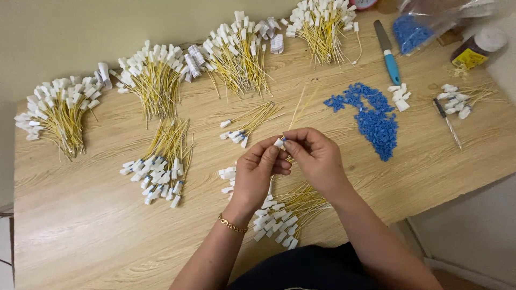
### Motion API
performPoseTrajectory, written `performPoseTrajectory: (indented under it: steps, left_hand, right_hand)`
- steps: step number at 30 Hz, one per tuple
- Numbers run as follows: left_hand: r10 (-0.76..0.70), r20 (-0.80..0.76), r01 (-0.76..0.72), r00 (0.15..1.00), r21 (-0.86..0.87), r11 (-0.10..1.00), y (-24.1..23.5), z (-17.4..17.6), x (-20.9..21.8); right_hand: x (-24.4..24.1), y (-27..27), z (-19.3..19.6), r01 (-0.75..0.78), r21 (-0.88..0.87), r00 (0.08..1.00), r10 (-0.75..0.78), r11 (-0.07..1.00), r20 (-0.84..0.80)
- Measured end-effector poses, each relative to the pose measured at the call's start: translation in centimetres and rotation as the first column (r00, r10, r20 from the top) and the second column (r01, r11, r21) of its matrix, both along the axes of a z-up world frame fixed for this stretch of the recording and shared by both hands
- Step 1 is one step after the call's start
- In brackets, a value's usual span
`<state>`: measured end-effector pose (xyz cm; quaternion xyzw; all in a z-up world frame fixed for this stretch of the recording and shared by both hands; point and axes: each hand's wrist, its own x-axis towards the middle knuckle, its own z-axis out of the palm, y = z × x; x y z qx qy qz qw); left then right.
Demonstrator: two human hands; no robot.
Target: Assembling small blue beads onto thin wires at a workbench
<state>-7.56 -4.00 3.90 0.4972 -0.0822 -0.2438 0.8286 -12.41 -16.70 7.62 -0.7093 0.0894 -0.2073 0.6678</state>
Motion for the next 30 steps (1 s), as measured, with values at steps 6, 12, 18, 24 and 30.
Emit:
performPoseTrajectory:
  steps: [6, 12, 18, 24, 30]
  left_hand:
    - [0.012, 0.193, -0.031, 0.981, 0.095, 0.995, 0.2, 0.6, -0.7]
    - [0.031, 0.309, -0.086, 0.950, 0.164, 0.983, 0.4, 1.6, -1.0]
    - [0.113, 0.305, -0.165, 0.946, 0.152, 0.974, -0.2, 0.3, -1.1]
    - [0.114, 0.297, -0.171, 0.948, 0.174, 0.970, -0.2, -0.1, -0.9]
    - [-0.004, 0.394, -0.177, 0.919, 0.423, 0.888, 0.7, 1.8, 0.2]
  right_hand:
    - [-0.4, 0.2, 1.2, 0.076, -0.173, 0.996, -0.066, 0.982, 0.060]
    - [-0.5, 1.0, 1.3, 0.070, -0.209, 0.990, -0.041, 0.975, 0.136]
    - [-0.9, 2.5, 1.3, 0.052, -0.187, 0.982, -0.016, 0.981, 0.189]
    - [-1.1, 2.6, -0.4, 0.069, -0.235, 0.980, -0.022, 0.970, 0.199]
    - [-0.3, 1.4, -1.1, 0.042, -0.259, 0.991, -0.007, 0.965, 0.135]
